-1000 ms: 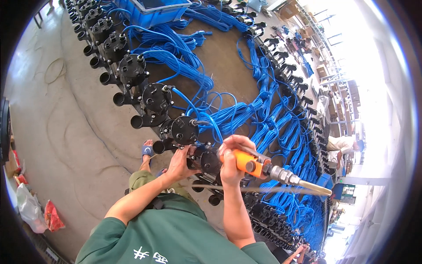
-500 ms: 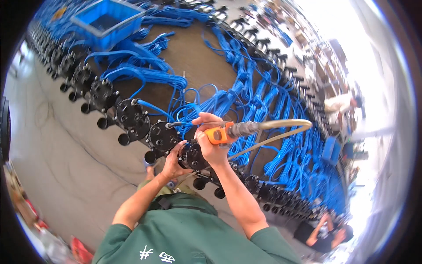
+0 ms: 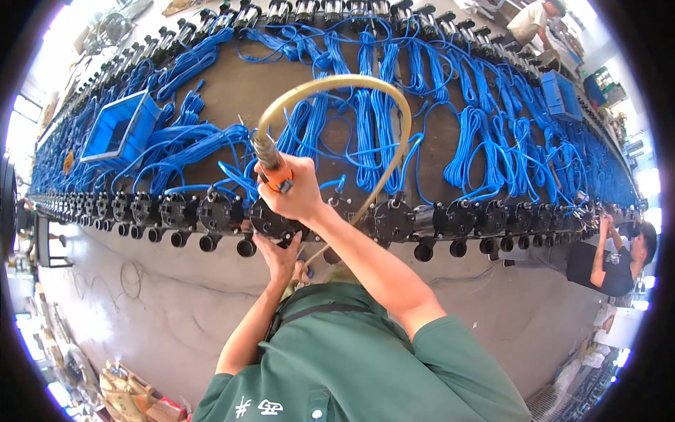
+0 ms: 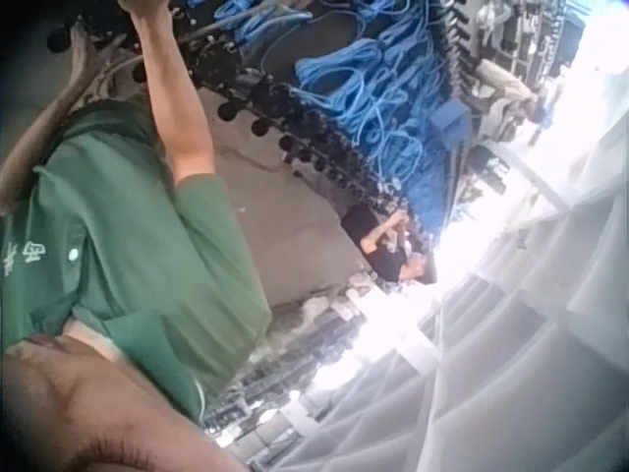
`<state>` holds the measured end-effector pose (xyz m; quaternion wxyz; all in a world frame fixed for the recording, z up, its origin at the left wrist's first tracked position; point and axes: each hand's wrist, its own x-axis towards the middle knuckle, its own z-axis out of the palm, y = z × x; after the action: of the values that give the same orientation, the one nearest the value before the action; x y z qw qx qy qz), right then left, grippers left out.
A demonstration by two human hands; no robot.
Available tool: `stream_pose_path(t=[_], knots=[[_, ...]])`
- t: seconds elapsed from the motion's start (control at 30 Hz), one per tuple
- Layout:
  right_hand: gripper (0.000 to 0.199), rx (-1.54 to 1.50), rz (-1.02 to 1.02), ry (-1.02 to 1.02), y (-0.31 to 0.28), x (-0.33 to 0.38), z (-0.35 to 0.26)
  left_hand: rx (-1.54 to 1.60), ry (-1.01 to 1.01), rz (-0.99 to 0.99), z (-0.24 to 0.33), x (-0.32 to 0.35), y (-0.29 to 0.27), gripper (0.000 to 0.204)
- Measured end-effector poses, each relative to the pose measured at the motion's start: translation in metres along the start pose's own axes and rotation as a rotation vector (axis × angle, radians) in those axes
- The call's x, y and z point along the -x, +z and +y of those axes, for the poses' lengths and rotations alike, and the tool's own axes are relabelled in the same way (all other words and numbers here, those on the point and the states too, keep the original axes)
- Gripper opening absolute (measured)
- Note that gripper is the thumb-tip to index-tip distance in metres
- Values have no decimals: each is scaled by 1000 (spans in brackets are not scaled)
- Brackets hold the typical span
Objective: The person assembles water pumps by inserting metal rods into the base units and using a pneumatic screwdriver to secure components.
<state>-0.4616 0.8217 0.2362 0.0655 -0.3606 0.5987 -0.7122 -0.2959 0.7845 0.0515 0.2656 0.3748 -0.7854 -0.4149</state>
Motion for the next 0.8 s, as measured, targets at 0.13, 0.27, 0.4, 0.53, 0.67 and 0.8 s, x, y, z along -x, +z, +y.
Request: stream_pose_path(t=[0.13,0.27,0.4,0.53,0.67,0.8], knots=[[13,5,-17,10,-3,2,4,123,-47,-229,3,37,-4,51],[16,-70,-24,-23,1,9,9,144,-49,-468,7,40,21,37],[20,-79,-45,-10,-5,7,12,3,130,-346,-1,46,45,24],[22,-104,4,-21,-9,5,0,80,283,-213,3,47,46,16],[20,-182,38,-22,-20,21,-41,35,313,-142,3,44,48,15],[24,-255,-45,97,-37,64,-56,15,341,-163,-16,49,53,15]])
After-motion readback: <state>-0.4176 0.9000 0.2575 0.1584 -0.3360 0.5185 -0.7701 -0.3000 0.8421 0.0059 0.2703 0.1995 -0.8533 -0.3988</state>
